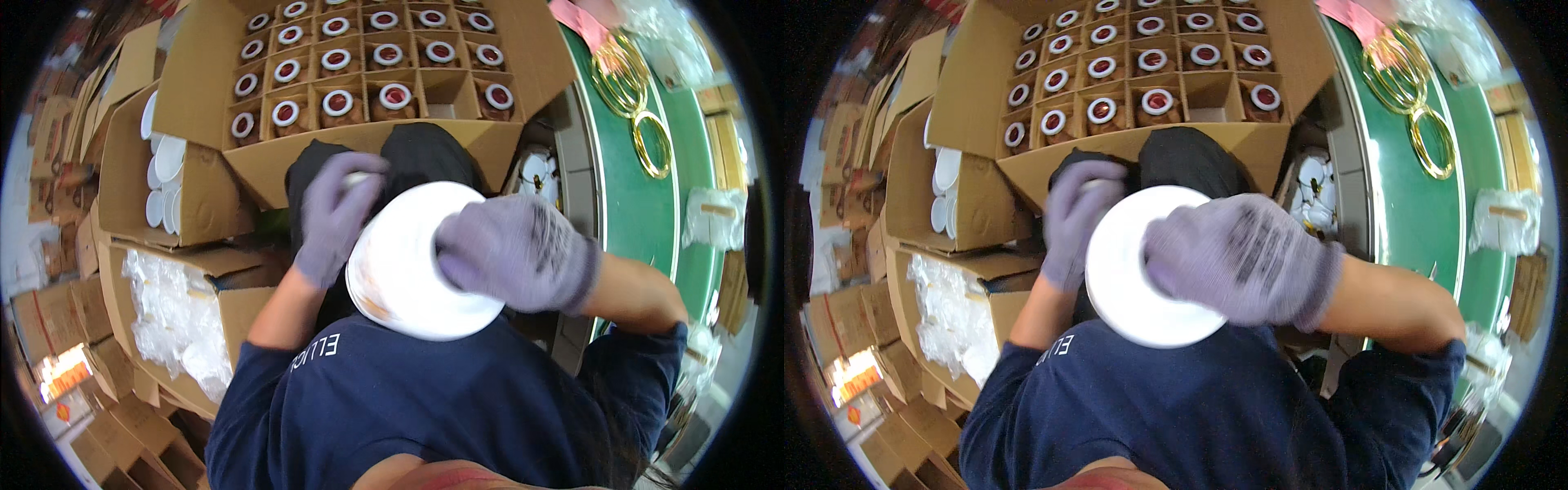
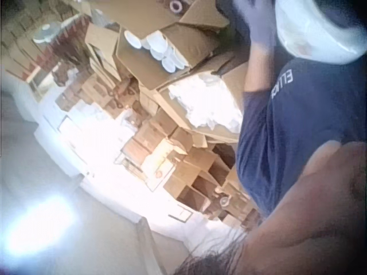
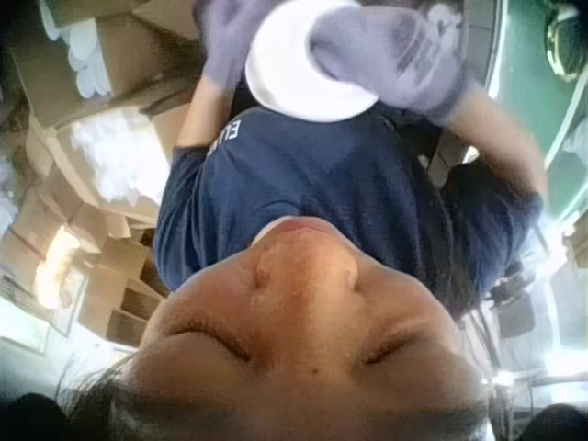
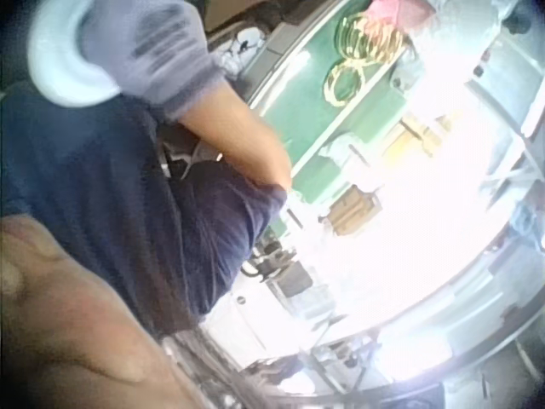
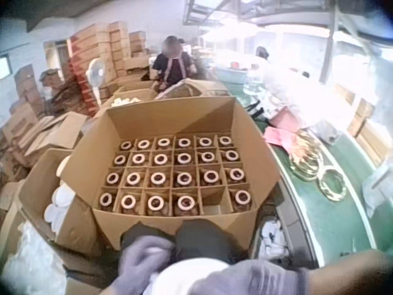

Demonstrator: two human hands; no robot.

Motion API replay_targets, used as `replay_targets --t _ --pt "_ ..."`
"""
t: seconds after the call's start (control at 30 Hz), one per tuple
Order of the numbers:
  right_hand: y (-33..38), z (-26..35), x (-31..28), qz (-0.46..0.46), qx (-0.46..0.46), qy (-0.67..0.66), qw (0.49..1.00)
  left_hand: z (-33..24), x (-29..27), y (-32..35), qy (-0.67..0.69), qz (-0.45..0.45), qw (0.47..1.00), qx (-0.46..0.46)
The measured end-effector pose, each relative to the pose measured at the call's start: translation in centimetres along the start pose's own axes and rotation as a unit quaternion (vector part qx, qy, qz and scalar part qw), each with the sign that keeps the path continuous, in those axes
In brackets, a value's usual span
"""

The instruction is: The person picks up foam rings from a box of bottles and then sits on the floor to assemble a kettle by placing a metal container into a white housing and attaching the lid and outer shell.

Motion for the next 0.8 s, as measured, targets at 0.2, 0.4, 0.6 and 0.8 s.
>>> replay_targets --t 0.2,0.4,0.6,0.8 --pt "5.4 -8.3 7.3 -0.288 0.227 -0.398 0.841 -2.6 1.9 7.3 -0.251 0.058 0.952 0.165" --pt "7.3 0.6 4.8 -0.275 -0.28 0.188 0.9 -0.9 1.8 4.5 -0.265 0.195 0.939 0.103" --pt "3.8 -4.5 6.7 -0.174 0.014 0.077 0.982 1.3 -0.1 5.4 -0.19 0.12 0.973 0.061" --pt "-2.7 -9.4 2.9 -0.135 0.101 -0.057 0.984 -1.8 1.3 9.0 -0.28 0.095 0.934 0.2"
Point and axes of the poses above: each hand's wrist, its own y-axis away from the middle knuckle, its own x-axis out of the palm, z = x × y, the point moved 9 cm from there along -y, towards the middle knuckle, and after that the axes turned 10 degrees about -x, right-handed, at the moved point
